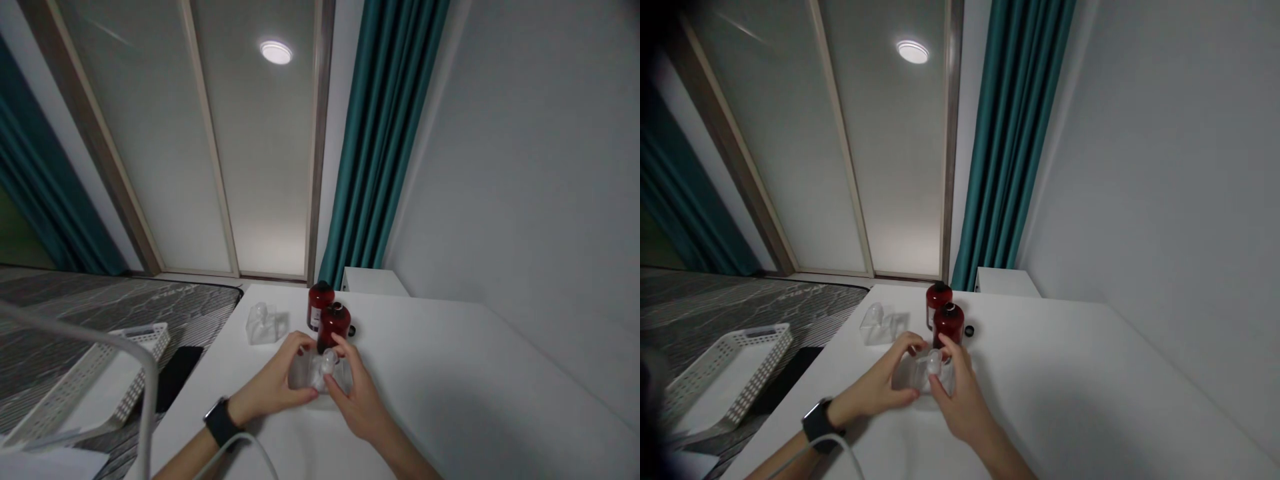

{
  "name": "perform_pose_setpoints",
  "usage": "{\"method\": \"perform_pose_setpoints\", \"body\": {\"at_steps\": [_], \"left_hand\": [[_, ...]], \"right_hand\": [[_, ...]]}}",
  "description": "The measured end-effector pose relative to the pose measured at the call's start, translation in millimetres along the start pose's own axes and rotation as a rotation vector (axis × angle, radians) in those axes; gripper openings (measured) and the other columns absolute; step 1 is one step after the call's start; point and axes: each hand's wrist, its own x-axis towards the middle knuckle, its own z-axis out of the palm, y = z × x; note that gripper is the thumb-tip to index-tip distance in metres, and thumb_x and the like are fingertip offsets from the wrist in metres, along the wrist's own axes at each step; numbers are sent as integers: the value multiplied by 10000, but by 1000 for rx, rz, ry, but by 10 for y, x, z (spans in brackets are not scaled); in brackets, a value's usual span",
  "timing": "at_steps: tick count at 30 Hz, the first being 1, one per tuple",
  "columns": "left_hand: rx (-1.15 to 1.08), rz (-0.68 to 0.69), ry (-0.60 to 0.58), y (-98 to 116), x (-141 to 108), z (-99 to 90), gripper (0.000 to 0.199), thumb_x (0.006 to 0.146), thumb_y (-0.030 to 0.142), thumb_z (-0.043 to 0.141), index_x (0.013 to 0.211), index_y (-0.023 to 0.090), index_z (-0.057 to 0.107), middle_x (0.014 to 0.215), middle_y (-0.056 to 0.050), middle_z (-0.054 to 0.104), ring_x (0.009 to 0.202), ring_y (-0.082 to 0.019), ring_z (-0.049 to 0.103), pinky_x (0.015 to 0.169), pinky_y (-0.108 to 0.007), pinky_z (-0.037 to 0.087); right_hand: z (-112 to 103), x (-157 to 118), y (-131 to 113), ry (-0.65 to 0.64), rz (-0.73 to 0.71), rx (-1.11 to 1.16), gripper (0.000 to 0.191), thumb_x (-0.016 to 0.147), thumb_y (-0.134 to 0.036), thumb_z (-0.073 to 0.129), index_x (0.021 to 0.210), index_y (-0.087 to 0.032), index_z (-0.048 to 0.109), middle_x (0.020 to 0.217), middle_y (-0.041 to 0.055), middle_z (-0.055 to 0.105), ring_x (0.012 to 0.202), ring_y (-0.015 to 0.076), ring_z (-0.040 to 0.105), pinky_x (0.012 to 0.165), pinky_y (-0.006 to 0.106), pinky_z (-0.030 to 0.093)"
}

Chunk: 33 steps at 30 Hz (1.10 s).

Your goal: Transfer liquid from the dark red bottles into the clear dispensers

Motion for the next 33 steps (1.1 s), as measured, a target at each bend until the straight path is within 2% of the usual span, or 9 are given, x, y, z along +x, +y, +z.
{"method": "perform_pose_setpoints", "body": {"at_steps": [3, 6, 11, 16, 21, 26, 30, 33], "left_hand": [[16, 22, -13, 47, 10, -39, 356, 821, 319, 699, 1112, 211, 526, 1150, -72, 545, 1089, -253, 520, 986, -389, 412], [14, 13, -58, 66, 18, -48, 274, 829, 295, 706, 1039, 210, 552, 1133, -67, 558, 1082, -245, 527, 979, -377, 414], [-27, 2, -86, 65, 22, -58, 275, 846, 312, 710, 1064, 212, 576, 1164, -76, 562, 1112, -248, 531, 993, -378, 415], [-41, 19, -93, 67, 27, -64, 277, 859, 350, 707, 1072, 219, 587, 1147, -74, 582, 1102, -251, 539, 991, -382, 426], [-68, 21, -90, 50, 14, -63, 329, 877, 385, 693, 1138, 226, 572, 1156, -78, 565, 1112, -255, 524, 1003, -390, 416], [-77, 40, -114, 18, 8, -63, 317, 901, 414, 669, 1146, 232, 584, 1156, -82, 556, 1122, -258, 511, 1008, -395, 408], [-75, 38, -119, 17, 18, -67, 319, 904, 423, 666, 1146, 234, 580, 1165, -80, 553, 1127, -253, 506, 1012, -392, 405], [-69, 30, -120, 24, 23, -68, 322, 904, 424, 664, 1145, 229, 577, 1161, -82, 550, 1129, -253, 504, 1015, -393, 403]], "right_hand": [[-1, 4, -33, -9, 14, 7, 627, 836, -200, 604, 1433, -250, 419, 1168, 70, 601, 1107, 229, 598, 1008, 390, 484], [-33, 1, -62, -21, 8, 30, 627, 831, -175, 594, 1427, -256, 416, 1187, 67, 596, 1116, 222, 590, 1023, 384, 466], [-77, 9, -31, -33, -22, 132, 548, 932, -200, 489, 1459, -257, 349, 1144, 65, 645, 1104, 200, 606, 1037, 375, 438], [-64, 13, -1, 7, -16, 106, 576, 885, -207, 573, 1430, -254, 391, 1048, 41, 618, 1011, 198, 599, 986, 359, 457], [-87, 15, -3, -46, -28, 169, 594, 923, -206, 516, 1476, -265, 309, 1140, 65, 615, 1120, 212, 579, 1061, 405, 403], [-94, 23, 18, -20, -52, 148, 567, 915, -185, 499, 1454, -267, 343, 1084, 55, 610, 1056, 207, 590, 1028, 397, 428], [-92, 19, 20, -56, -53, 169, 591, 916, -171, 488, 1473, -271, 314, 1159, 69, 618, 1113, 210, 584, 1051, 407, 411], [-96, 18, 1, -61, -34, 172, 595, 904, -165, 496, 1467, -258, 329, 1117, 63, 626, 1089, 211, 592, 1056, 416, 407]]}}
